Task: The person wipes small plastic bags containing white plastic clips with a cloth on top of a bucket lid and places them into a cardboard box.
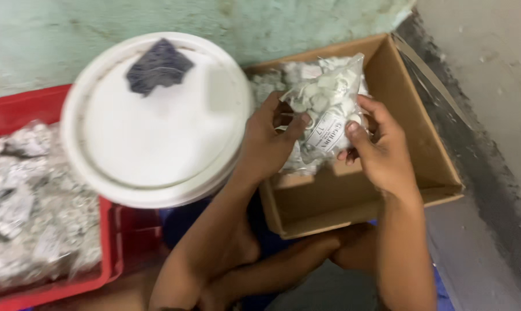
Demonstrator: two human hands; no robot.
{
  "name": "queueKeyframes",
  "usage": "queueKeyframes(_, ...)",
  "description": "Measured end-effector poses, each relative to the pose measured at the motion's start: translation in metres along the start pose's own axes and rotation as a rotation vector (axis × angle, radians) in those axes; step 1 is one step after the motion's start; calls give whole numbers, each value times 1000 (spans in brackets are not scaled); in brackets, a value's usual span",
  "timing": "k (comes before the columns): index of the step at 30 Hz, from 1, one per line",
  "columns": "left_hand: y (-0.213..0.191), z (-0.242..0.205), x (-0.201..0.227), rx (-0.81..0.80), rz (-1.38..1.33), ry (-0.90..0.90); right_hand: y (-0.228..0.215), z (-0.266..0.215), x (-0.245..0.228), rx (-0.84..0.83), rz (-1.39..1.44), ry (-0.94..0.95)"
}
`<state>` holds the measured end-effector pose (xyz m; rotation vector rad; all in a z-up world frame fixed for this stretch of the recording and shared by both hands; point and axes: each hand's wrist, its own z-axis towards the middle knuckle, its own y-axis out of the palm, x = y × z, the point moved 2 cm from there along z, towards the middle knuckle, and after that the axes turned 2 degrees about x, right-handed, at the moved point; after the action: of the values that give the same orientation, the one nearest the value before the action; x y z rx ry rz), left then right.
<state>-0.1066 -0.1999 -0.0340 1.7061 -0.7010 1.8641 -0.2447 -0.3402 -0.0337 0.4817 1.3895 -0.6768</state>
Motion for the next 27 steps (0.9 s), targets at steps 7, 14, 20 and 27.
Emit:
queueKeyframes(7,59,48,-57,-108,166,-139,-61,24,68,-10,-214,332)
queueKeyframes(14,81,96,-133,-178,582,-104,-67,66,122,-235,-291,494)
queueKeyframes(20,108,96,-153,-164,1275,127,-60,84,173,-460,-509,732)
queueKeyframes(27,97,72,-145,-358,1413,277,-37,71,172,-492,-344,703)
